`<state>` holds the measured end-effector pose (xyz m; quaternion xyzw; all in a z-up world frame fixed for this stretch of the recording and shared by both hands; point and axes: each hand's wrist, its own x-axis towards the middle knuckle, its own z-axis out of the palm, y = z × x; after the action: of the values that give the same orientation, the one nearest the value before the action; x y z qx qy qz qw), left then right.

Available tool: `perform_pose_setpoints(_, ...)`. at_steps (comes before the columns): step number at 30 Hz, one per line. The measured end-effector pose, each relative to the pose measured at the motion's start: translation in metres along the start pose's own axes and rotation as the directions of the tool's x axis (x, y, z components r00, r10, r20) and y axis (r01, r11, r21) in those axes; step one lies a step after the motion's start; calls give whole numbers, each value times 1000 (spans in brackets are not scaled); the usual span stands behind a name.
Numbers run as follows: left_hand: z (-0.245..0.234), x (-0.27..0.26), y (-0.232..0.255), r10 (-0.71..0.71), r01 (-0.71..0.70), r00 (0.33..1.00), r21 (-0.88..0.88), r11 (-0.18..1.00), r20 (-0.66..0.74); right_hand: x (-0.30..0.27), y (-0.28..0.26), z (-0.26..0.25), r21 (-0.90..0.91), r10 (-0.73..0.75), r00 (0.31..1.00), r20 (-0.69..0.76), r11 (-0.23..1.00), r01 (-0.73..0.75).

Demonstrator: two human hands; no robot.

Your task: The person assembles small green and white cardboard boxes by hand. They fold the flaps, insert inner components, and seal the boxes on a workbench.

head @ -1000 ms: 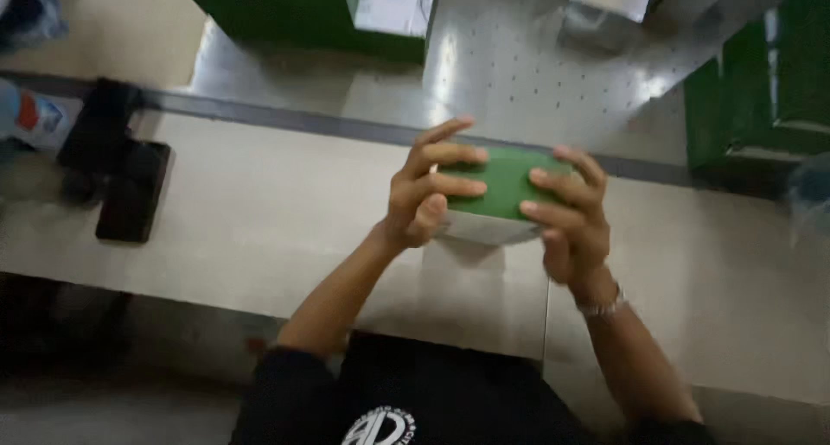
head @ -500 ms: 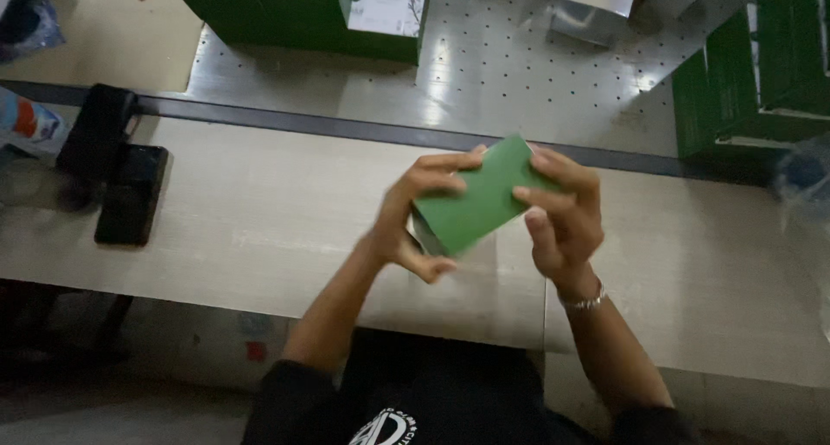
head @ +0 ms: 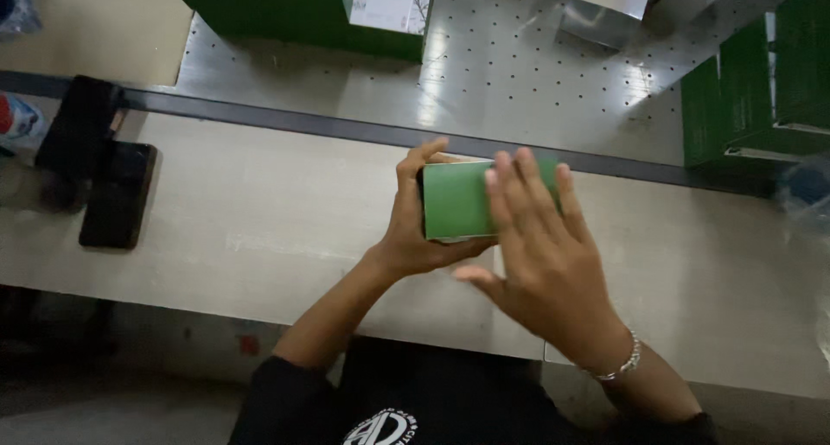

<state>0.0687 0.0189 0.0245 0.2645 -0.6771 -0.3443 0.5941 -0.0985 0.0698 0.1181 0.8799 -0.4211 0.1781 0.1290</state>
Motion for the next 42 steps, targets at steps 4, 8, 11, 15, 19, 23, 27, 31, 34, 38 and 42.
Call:
perform_pose_setpoints(4, 3, -7, -24, -40, 40, 999, -31, 999, 4, 21, -30, 14, -51, -120, 993, -11, 992, 119)
perform_pose_setpoints(8, -34, 23, 14, -270, 330, 901, -130, 935, 339, 38, -23, -12, 462, -282, 951, 130, 865, 193)
perform_pose_setpoints(11, -58, 49, 53, -49, 13, 909, 88, 996, 414, 32, 18, -34, 416, 41, 990, -133, 909, 18)
perform_pose_setpoints(15, -21, 89, 95, -202, -178, 862, 652, 737, 464, 53, 45, -24, 327, 299, 949, 103, 891, -316)
perform_pose_setpoints(19, 9, 93, 73, -294, -284, 797, 757, 589, 528, 37, 70, 22, 507, 55, 955, 293, 837, -204)
perform_pose_setpoints(23, 10, 101, 61, -409, -131, 740, 710, 692, 534, 31, 80, 39, 751, 16, 985, 173, 645, -143)
perform_pose_setpoints(27, -8, 80, 44, -232, 376, 906, -425, 823, 353, 46, 47, 28, 955, 585, 774, 242, 0, -298)
perform_pose_setpoints(31, -3, 56, 25, -117, 107, 993, -416, 903, 3, 20, 44, 72, 976, 589, 797, -133, -60, 208)
perform_pose_setpoints(34, 3, 41, -5, -98, 80, 995, -388, 918, -26, 7, 40, 102, 976, 629, 752, -195, 47, 214)
perform_pose_setpoints(38, 5, 15, -51, -138, 133, 990, -430, 893, 19, -18, 39, 151, 944, 650, 733, -201, -72, 323)
perform_pose_setpoints(42, 6, -7, -85, -166, 184, 983, -459, 869, 79, -42, 56, 223, 833, 590, 783, -198, -320, 451)
